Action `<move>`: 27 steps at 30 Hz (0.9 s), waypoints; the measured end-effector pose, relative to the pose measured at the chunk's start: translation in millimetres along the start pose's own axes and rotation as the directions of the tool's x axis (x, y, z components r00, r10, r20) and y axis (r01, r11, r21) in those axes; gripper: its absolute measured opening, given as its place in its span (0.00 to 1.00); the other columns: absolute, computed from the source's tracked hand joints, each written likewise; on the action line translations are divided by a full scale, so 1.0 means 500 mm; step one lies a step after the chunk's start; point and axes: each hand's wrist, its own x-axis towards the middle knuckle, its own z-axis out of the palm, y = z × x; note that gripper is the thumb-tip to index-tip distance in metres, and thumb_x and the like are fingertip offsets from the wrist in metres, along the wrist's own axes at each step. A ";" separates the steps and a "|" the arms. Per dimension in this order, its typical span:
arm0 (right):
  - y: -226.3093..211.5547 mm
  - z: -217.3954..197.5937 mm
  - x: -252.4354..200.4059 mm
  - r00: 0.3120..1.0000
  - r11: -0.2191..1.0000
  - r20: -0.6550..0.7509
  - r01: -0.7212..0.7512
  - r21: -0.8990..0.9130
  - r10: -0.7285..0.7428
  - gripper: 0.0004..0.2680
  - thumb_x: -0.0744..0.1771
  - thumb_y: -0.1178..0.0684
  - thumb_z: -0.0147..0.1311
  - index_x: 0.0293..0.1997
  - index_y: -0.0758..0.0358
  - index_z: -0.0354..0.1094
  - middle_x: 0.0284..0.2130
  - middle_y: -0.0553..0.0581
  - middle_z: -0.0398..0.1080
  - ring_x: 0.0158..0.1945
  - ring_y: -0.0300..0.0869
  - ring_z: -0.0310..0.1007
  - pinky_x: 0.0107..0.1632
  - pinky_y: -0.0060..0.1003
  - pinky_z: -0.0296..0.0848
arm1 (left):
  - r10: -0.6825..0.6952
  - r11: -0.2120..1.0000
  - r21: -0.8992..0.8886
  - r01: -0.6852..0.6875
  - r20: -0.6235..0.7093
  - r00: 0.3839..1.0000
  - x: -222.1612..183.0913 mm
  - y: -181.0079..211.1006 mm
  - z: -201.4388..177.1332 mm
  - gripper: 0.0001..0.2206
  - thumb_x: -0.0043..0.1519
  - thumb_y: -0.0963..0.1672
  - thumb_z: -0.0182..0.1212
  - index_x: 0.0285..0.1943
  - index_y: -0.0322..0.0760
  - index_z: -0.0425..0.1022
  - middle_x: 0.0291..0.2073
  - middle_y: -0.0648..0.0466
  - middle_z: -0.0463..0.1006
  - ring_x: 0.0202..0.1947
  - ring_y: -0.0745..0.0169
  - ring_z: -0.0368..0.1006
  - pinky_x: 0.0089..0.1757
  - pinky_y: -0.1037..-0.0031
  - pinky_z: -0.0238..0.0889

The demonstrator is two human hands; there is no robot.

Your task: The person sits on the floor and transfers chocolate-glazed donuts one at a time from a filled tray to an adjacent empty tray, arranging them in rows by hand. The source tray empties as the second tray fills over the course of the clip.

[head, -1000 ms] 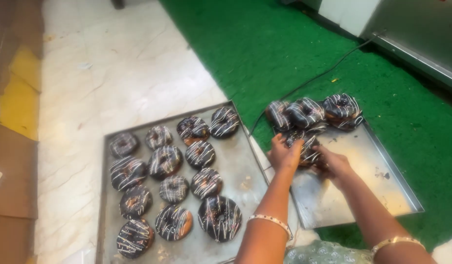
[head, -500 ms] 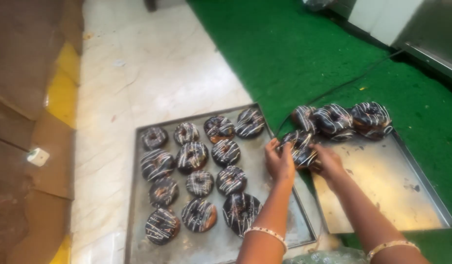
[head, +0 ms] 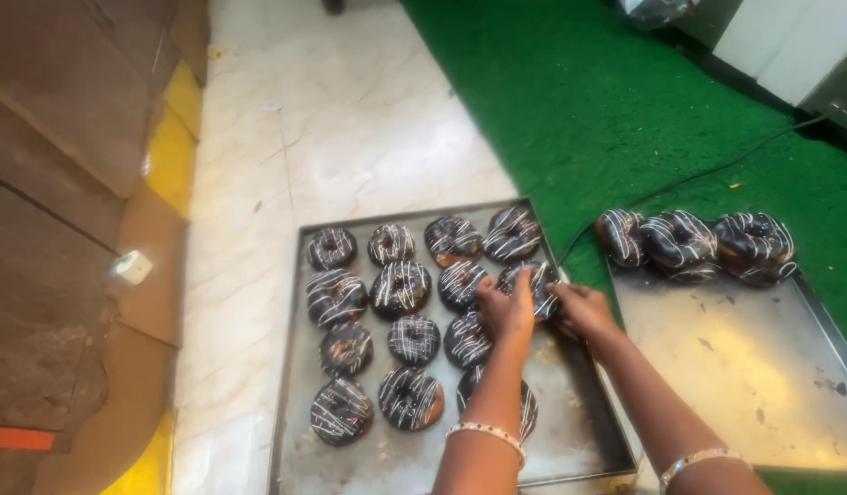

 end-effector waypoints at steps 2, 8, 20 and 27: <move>-0.011 0.014 -0.008 1.000 0.999 -0.018 0.007 -0.044 -0.008 0.20 0.66 0.42 0.59 0.60 0.64 0.69 0.43 0.57 0.76 0.41 0.41 0.73 0.43 0.36 0.72 | 0.001 1.000 -0.001 -0.001 -0.004 1.000 0.000 0.003 0.004 0.44 0.52 0.63 0.63 0.71 0.38 0.58 0.68 0.44 0.64 0.66 0.36 0.60 0.62 0.51 0.56; 0.008 0.030 0.039 0.990 0.995 -0.137 0.004 -0.100 -0.018 0.21 0.65 0.41 0.60 0.61 0.62 0.70 0.40 0.61 0.77 0.37 0.43 0.73 0.39 0.37 0.70 | 0.106 0.991 -0.072 -0.110 -0.053 0.993 0.010 -0.006 0.050 0.45 0.54 0.59 0.68 0.74 0.36 0.51 0.69 0.39 0.56 0.68 0.33 0.56 0.63 0.48 0.51; -0.084 0.027 -0.053 0.919 0.654 -0.127 0.163 -0.739 -0.373 0.15 0.68 0.42 0.55 0.51 0.65 0.76 0.41 0.75 0.76 0.46 0.63 0.79 0.53 0.51 0.74 | 0.186 0.969 -0.145 -0.200 -0.103 0.977 -0.017 0.016 0.011 0.40 0.60 0.56 0.61 0.73 0.34 0.44 0.66 0.38 0.50 0.58 0.37 0.68 0.52 0.52 0.67; -0.148 -0.023 -0.089 0.967 0.744 -0.143 0.064 -0.665 -0.211 0.13 0.68 0.46 0.52 0.50 0.63 0.74 0.31 0.65 0.82 0.30 0.50 0.84 0.41 0.45 0.83 | 0.076 0.957 0.285 -0.054 -0.063 0.995 -0.042 0.053 0.024 0.38 0.57 0.54 0.65 0.71 0.36 0.52 0.65 0.40 0.57 0.62 0.49 0.62 0.54 0.61 0.67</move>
